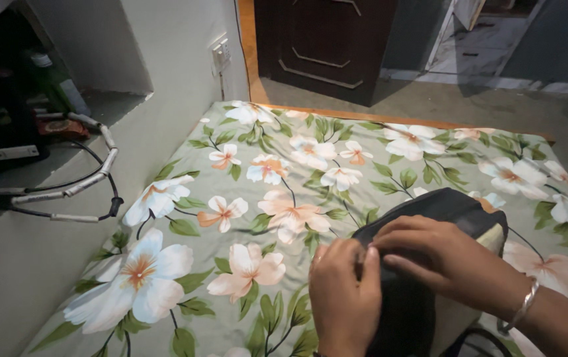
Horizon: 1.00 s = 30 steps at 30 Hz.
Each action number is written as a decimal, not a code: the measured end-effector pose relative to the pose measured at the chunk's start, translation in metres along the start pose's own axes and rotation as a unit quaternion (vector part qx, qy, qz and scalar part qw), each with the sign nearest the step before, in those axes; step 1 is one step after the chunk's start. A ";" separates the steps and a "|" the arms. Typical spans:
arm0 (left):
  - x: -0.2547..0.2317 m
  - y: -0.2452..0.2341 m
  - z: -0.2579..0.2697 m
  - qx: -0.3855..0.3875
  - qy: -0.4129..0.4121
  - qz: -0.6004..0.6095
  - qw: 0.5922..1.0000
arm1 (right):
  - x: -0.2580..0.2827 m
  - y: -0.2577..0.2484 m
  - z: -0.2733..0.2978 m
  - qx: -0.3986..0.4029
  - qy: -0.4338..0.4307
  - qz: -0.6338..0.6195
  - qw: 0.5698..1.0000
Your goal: The person opens a black handbag on a bed and removes several items one by one, including a hair tie, a pink tube, a red bottle, a yellow pouch, a small white jar, keys, a pen, a red pouch, and a white charger with cable. The items are placed on the bed beside the bag.
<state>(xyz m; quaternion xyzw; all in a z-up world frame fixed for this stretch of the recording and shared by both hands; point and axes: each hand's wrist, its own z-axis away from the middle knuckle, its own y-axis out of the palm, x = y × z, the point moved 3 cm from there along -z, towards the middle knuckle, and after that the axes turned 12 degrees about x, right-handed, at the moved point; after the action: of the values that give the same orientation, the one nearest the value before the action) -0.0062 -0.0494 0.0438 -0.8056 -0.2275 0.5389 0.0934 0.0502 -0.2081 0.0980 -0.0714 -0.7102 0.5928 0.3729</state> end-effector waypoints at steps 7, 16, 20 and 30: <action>0.021 0.012 0.012 -0.052 -0.189 0.131 0.972 | 0.014 0.005 -0.004 0.003 -0.062 0.042 0.997; 0.062 0.047 0.040 -0.069 -0.227 0.245 0.940 | 0.013 -0.014 0.001 0.116 -0.143 0.191 0.964; 0.067 0.061 0.048 -0.031 -0.192 0.320 0.927 | 0.000 -0.024 0.006 0.141 -0.151 0.186 0.961; 0.058 0.040 0.020 0.160 -0.092 0.411 0.893 | -0.005 -0.044 0.024 0.093 -0.140 0.228 0.959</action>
<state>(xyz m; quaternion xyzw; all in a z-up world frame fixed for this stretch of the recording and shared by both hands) 0.0042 -0.0596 -0.0277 -0.7480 0.2059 0.6302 -0.0299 0.0537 -0.2424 0.1346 -0.1130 -0.6618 0.7296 0.1300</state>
